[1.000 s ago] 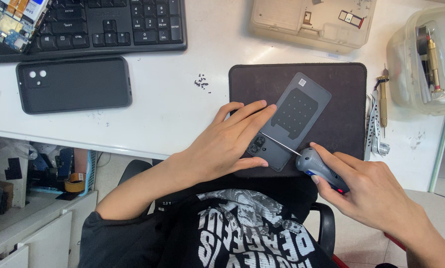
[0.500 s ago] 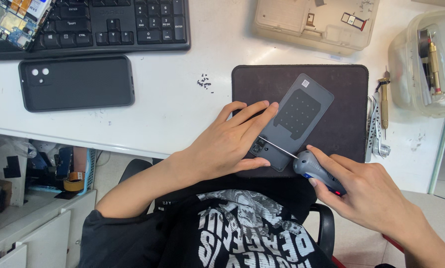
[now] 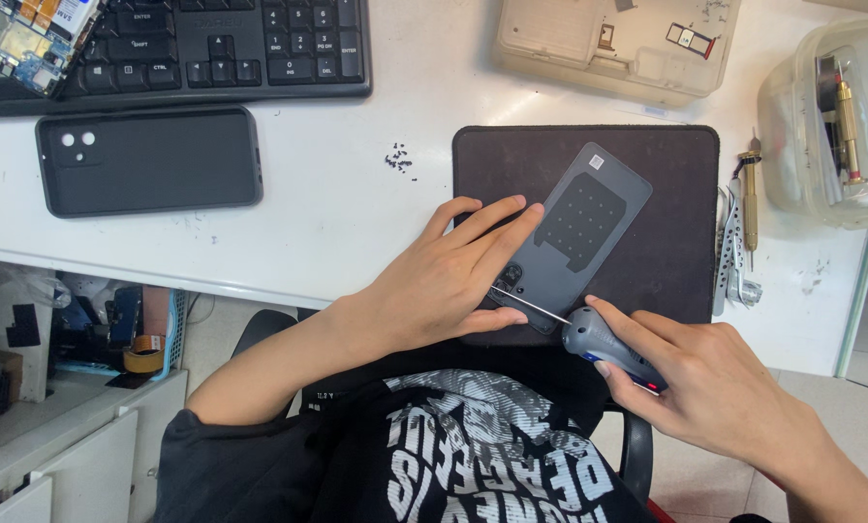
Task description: The person uses a powered screwdriver to remove screws from the back of a smartphone. They systematically unscrew each fastener and place the screws on the desk surface.
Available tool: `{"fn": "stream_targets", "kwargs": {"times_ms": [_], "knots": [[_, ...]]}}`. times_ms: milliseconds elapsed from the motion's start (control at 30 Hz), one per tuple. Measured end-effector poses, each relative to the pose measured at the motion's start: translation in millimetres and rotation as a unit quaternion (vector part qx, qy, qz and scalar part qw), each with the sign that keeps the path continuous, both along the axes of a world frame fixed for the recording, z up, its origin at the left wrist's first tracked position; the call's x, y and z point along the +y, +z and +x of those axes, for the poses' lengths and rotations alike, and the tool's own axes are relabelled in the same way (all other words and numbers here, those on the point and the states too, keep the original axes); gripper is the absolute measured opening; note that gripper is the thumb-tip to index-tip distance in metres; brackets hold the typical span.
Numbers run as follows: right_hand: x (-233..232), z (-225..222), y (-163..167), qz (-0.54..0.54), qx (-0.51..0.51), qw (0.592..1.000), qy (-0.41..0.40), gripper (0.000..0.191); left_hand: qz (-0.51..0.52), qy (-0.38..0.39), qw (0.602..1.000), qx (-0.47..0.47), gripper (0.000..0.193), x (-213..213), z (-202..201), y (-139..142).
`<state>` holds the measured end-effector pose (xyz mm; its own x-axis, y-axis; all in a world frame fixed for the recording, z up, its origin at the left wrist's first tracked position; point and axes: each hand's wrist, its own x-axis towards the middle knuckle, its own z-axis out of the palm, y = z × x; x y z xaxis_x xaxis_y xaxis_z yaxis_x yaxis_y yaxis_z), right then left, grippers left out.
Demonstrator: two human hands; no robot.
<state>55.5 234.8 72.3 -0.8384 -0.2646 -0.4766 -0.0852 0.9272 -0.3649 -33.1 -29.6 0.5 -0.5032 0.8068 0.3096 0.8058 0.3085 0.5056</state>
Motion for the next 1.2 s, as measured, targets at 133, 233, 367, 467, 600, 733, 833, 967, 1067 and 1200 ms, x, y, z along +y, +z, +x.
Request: {"fn": "stream_targets", "kwargs": {"times_ms": [133, 233, 367, 467, 600, 733, 833, 967, 1067, 1200], "knots": [[0.2, -1.2, 0.8, -0.007, 0.006, 1.0, 0.008, 0.067, 0.001, 0.0, 1.0, 0.003, 0.094, 0.8, 0.1, -1.6], [1.0, -2.8, 0.2, 0.029, -0.05, 0.998, 0.003, 0.07, 0.003, -0.003, 1.0, -0.001, 0.094, 1.2, -0.2, -2.1], [2.6, -3.1, 0.1, 0.003, -0.018, 1.0, 0.013, 0.07, -0.001, -0.004, 1.0, 0.005, 0.094, 0.4, -0.2, -1.7], [4.4, -0.7, -1.9, -0.004, -0.014, 1.0, 0.008, 0.07, -0.001, -0.004, 1.0, 0.008, 0.092, -0.2, 0.7, -2.2], [13.9, 2.6, -8.7, -0.079, 0.009, 0.997, -0.026, 0.066, 0.009, -0.006, 1.0, 0.002, 0.092, 0.2, -0.5, -1.4], [31.6, 6.6, -13.5, -0.14, -0.007, 0.984, -0.114, 0.062, 0.108, 0.022, 0.993, -0.037, 0.084, -3.8, -1.4, 11.5], [40.0, 14.0, -14.5, -0.203, 0.039, 0.973, -0.103, 0.059, 0.188, 0.092, 0.931, -0.3, 0.05, -3.6, 3.1, 22.9], [39.5, 19.9, -19.5, -0.221, 0.045, 0.969, -0.101, 0.057, 0.241, 0.059, 0.86, -0.445, 0.021, 0.6, 9.4, 22.3], [36.8, 23.4, -22.8, -0.223, 0.045, 0.968, -0.107, 0.056, 0.204, 0.096, 0.873, -0.432, 0.014, 4.3, 16.1, 17.6], [38.6, 31.9, -27.0, -0.279, 0.104, 0.953, -0.055, 0.052, 0.219, 0.113, 0.895, -0.371, 0.011, 4.5, 17.8, 30.3]]}}
